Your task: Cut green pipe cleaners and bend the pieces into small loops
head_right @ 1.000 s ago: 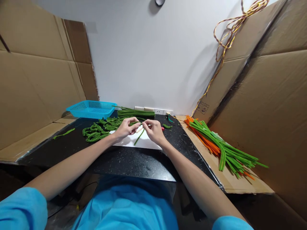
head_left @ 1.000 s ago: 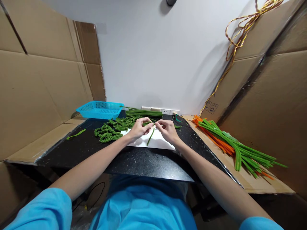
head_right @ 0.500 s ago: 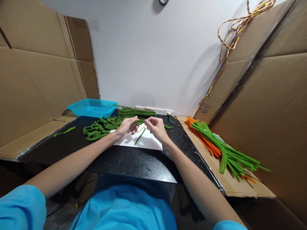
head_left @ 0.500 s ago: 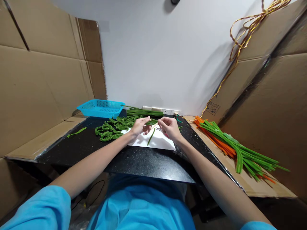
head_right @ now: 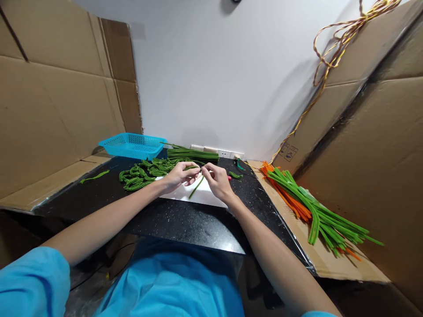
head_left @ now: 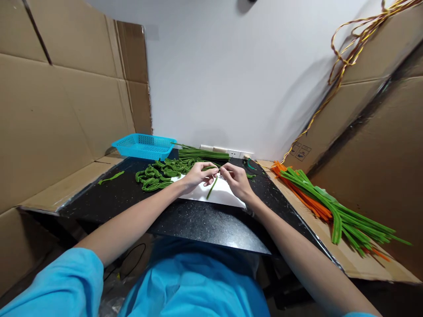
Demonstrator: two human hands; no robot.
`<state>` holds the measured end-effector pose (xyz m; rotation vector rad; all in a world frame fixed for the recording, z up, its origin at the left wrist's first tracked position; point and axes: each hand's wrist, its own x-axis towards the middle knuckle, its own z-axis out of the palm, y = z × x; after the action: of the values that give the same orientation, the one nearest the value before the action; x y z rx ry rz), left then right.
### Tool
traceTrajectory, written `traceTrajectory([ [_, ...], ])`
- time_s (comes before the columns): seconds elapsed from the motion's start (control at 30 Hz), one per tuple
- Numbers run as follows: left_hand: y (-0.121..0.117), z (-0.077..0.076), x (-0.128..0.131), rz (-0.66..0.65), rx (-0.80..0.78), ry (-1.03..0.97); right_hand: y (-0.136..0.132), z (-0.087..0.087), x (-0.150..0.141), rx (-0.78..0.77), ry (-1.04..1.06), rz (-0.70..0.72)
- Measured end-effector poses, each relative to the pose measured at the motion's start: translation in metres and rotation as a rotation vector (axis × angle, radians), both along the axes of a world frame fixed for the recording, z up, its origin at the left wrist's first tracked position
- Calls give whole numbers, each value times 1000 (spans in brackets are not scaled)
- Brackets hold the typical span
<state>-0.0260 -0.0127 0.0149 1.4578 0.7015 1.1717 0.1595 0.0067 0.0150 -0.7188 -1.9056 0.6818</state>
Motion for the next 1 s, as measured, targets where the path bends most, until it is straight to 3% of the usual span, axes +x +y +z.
traceTrajectory([
  [0.13, -5, 4, 0, 205, 157, 175, -7, 1, -8, -220, 128, 53],
  [0.27, -4, 3, -3, 273, 362, 304, -7, 0, -14, -523, 296, 139],
  [0.47, -6, 2, -7, 466, 743, 526, -9, -1, -15, -647, 422, 299],
  [0.57, -3, -1, -14, 394, 1046, 721, -5, -6, -15, -681, 409, 318],
  [0.63, -1, -2, -18, 349, 1150, 846, -2, -9, -15, -702, 397, 308],
  [0.73, 0, -3, -17, 365, 1092, 799, 0, -11, -17, -708, 401, 277],
  [0.83, -1, -4, -9, 466, 788, 541, 2, -10, -18, -652, 425, 222],
  [0.9, 0, -5, -4, 414, 553, 426, 3, -9, -17, -583, 428, 157],
  [1.0, 5, -8, -2, 251, 348, 262, 6, -6, -10, -465, 394, 65],
])
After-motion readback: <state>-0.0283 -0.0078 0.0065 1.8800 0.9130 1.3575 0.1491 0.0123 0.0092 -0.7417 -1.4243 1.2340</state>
